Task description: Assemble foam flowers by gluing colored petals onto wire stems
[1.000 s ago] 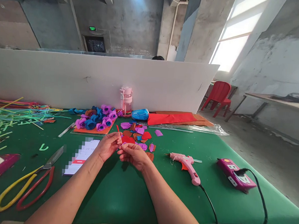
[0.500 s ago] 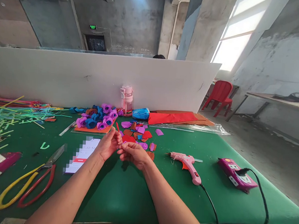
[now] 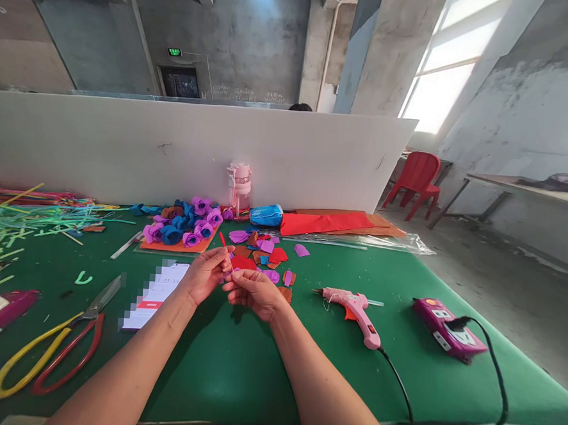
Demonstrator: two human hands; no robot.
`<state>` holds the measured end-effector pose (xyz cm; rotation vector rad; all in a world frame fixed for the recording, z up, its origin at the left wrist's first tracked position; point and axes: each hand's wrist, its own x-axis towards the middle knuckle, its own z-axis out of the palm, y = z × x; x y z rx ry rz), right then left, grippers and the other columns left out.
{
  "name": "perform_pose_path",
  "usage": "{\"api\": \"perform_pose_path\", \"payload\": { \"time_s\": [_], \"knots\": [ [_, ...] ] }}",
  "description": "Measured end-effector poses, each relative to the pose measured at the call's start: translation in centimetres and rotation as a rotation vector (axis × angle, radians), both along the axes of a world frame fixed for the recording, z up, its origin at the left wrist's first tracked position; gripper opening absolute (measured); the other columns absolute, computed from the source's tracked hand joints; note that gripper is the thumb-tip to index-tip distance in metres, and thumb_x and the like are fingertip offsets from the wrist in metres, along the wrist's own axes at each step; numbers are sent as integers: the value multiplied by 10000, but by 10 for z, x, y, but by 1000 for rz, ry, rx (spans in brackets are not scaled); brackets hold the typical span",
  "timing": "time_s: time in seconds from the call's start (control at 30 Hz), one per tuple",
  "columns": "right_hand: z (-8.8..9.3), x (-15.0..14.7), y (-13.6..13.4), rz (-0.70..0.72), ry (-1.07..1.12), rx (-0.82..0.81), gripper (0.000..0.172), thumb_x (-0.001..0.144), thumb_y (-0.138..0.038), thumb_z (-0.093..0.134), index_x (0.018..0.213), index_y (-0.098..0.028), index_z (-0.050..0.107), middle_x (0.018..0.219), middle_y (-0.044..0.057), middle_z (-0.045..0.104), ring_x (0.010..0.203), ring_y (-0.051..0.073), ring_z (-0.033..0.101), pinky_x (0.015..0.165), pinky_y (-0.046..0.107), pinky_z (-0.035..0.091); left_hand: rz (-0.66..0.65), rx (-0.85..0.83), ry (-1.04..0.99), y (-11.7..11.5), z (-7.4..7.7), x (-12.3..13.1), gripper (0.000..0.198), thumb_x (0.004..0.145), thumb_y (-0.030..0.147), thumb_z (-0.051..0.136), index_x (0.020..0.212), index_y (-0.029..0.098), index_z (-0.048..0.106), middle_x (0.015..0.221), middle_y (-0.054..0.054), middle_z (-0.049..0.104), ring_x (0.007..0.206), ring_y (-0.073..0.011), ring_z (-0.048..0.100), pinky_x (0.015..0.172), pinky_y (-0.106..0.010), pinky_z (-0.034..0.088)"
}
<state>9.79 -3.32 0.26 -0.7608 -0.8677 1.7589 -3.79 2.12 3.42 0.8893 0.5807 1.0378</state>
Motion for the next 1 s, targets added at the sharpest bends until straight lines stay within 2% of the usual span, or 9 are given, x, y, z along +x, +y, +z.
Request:
{"api": "perform_pose_path", "payload": {
  "time_s": [0.2, 0.37, 0.43, 0.5, 0.57, 0.63, 0.77, 0.9, 1.0],
  "knots": [
    [-1, 0, 1, 2, -7, -15, 302, 686, -379, 750, 816, -131, 638, 716, 20, 690, 522, 72, 609, 556, 206, 486, 34, -28, -70, 5, -5, -1, 228, 572, 242, 806, 654, 121, 630, 538, 36, 482, 511, -56, 437, 486, -187, 354],
    [-1, 0, 1, 3, -15, -19, 297, 691, -375, 746, 815, -126, 641, 707, 22, 688, 515, 73, 604, 545, 204, 481, 30, -34, -101, 6, -6, -2, 273, 574, 200, 805, 560, 138, 540, 512, 44, 465, 503, -56, 436, 489, -179, 362],
    [0, 0, 1, 2, 4, -16, 291, 694, -366, 747, 820, -125, 643, 709, 21, 686, 514, 72, 602, 546, 204, 482, -11, -35, -97, 5, -4, -2, 280, 587, 248, 807, 587, 141, 548, 520, 44, 470, 499, -61, 443, 489, -185, 375],
    [-1, 0, 1, -14, 42, -4, 276, 712, -354, 736, 838, -127, 644, 709, 17, 681, 514, 69, 599, 544, 200, 480, -78, -36, -64, 1, -2, -1, 287, 616, 349, 788, 702, 140, 610, 565, 31, 505, 503, -70, 463, 490, -202, 395],
    [-2, 1, 2, -54, 97, 7, 256, 726, -344, 729, 848, -137, 641, 710, 13, 679, 518, 68, 596, 540, 196, 479, -130, -12, 13, -3, 1, 1, 366, 642, 425, 755, 835, 132, 651, 622, 6, 548, 514, -79, 488, 488, -214, 408],
    [-2, 2, 3, -98, 157, 9, 238, 724, -335, 734, 841, -152, 636, 714, 8, 681, 529, 69, 595, 541, 196, 485, -138, 46, 106, -8, 2, 4, 378, 654, 426, 745, 857, 116, 672, 675, -25, 586, 548, -90, 521, 492, -216, 414],
    [2, 1, 4, -125, 227, -3, 260, 688, -328, 765, 830, -154, 634, 718, 4, 684, 549, 72, 602, 550, 195, 497, -73, 195, 204, -13, 2, 7, 275, 664, 361, 745, 758, 108, 697, 767, -60, 630, 648, -112, 568, 524, -208, 435],
    [6, -2, 1, -104, 155, 26, 291, 682, -379, 758, 775, -130, 639, 684, 9, 670, 530, 69, 595, 536, 189, 484, -60, 257, 200, -13, 2, 7, 211, 666, 320, 744, 727, 129, 677, 658, -12, 599, 528, -75, 511, 473, -197, 408],
    [4, -3, 0, -82, 23, 30, 326, 694, -429, 734, 757, -122, 647, 684, 19, 670, 524, 70, 594, 550, 199, 482, 72, 261, 79, -7, 3, 4, 193, 697, 313, 723, 719, 153, 616, 645, 6, 609, 484, -47, 474, 457, -169, 373]
  ]
}}
